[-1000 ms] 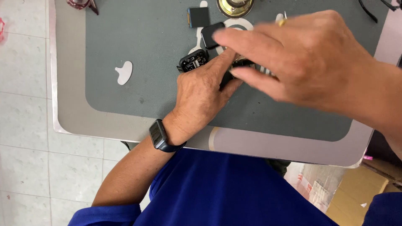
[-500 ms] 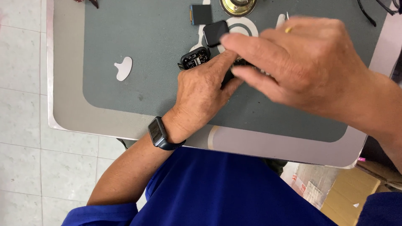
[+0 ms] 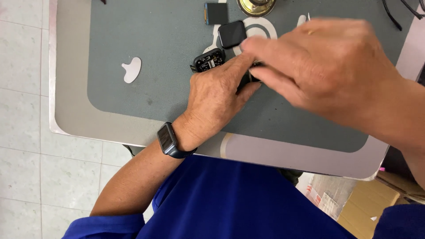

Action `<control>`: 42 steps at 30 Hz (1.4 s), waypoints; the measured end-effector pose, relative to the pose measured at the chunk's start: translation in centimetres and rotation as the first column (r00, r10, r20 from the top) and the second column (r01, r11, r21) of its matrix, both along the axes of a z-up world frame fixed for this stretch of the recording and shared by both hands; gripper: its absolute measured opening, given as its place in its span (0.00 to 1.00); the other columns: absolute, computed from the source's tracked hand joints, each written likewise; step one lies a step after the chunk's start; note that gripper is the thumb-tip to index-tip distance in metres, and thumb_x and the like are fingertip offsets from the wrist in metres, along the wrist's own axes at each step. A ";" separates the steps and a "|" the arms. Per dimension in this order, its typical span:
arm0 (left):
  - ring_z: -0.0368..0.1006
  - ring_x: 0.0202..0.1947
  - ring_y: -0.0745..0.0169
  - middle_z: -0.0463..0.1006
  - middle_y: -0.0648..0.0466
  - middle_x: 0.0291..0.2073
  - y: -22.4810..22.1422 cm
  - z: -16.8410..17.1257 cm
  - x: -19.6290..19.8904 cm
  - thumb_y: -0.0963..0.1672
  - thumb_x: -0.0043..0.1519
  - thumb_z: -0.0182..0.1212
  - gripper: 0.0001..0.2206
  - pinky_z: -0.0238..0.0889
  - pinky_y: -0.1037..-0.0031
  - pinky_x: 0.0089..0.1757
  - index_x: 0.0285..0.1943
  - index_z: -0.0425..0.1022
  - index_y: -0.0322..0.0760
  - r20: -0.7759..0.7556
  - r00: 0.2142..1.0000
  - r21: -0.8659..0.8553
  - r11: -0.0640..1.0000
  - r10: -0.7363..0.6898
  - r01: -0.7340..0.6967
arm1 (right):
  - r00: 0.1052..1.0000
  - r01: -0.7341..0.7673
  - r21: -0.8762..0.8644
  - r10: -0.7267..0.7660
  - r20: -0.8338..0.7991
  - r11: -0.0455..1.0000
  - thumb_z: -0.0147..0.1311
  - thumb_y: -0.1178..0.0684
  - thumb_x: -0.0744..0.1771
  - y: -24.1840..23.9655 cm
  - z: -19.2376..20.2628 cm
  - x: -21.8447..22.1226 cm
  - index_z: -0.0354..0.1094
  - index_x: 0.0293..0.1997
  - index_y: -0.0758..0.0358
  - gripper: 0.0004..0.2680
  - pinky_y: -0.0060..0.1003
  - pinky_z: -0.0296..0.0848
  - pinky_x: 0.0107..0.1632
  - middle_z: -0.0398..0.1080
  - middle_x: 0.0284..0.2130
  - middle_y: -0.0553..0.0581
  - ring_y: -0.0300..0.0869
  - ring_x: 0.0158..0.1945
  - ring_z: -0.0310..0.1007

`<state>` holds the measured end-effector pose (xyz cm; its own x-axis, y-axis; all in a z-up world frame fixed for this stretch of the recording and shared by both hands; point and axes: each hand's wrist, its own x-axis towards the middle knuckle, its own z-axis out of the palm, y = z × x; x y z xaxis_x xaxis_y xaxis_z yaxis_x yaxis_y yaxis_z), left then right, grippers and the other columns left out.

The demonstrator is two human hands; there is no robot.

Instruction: Reassembling a smartwatch by carefully placing internal components and using a precision screwdriver to secure them.

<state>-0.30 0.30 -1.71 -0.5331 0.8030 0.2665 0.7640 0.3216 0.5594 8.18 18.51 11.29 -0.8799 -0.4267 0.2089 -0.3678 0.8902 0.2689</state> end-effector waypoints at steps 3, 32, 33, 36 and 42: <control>0.82 0.52 0.61 0.82 0.58 0.58 0.0 0.2 -0.1 0.47 0.63 0.73 0.24 0.72 0.65 0.32 0.65 0.68 0.44 0.019 0.999 0.059 0.998 -0.028 0.027 | 0.998 -0.056 -0.178 0.050 -0.040 0.982 0.65 0.60 0.76 -0.1 0.2 -0.3 0.80 0.58 0.54 0.05 0.34 0.81 0.51 0.73 0.36 0.46 0.40 0.38 0.74; 0.79 0.33 0.65 0.80 0.64 0.63 0.0 -0.2 0.7 0.49 0.68 0.72 0.31 0.69 0.69 0.28 0.76 0.57 0.49 -0.109 0.994 0.065 0.998 0.005 0.002 | 0.998 0.043 -0.121 -0.037 0.054 0.992 0.67 0.49 0.75 -0.5 0.5 1.2 0.73 0.40 0.55 0.08 0.41 0.84 0.49 0.69 0.23 0.47 0.39 0.29 0.72; 0.79 0.33 0.65 0.80 0.64 0.63 0.0 -0.1 0.7 0.49 0.68 0.72 0.31 0.69 0.69 0.28 0.76 0.57 0.49 -0.110 0.994 0.066 0.998 0.007 0.000 | 0.998 0.041 -0.120 -0.035 0.054 0.992 0.67 0.49 0.75 -0.4 0.4 1.3 0.73 0.40 0.55 0.08 0.41 0.84 0.49 0.69 0.23 0.47 0.39 0.29 0.72; 0.80 0.33 0.64 0.80 0.65 0.62 -0.1 0.1 0.8 0.48 0.67 0.72 0.31 0.68 0.66 0.26 0.75 0.57 0.50 -0.088 0.996 0.043 0.999 0.009 -0.006 | 0.990 0.119 -0.130 -0.107 0.096 0.984 0.66 0.49 0.77 -0.8 0.3 1.4 0.62 0.28 0.54 0.19 0.42 0.80 0.44 0.55 0.17 0.49 0.43 0.24 0.61; 0.81 0.35 0.63 0.80 0.64 0.63 0.0 0.1 0.8 0.49 0.67 0.71 0.30 0.70 0.68 0.30 0.74 0.58 0.49 -0.099 0.995 0.048 0.999 0.007 -0.003 | 0.978 0.172 -0.010 -0.170 0.121 0.985 0.62 0.49 0.77 -0.9 0.1 1.6 0.67 0.35 0.50 0.13 0.36 0.65 0.33 0.63 0.26 0.46 0.43 0.25 0.64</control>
<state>0.47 0.31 -1.63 -0.5063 0.7853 0.3563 0.8146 0.3000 0.4963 9.74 17.64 11.35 -0.9586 -0.2647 0.1054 -0.2381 0.9474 0.2138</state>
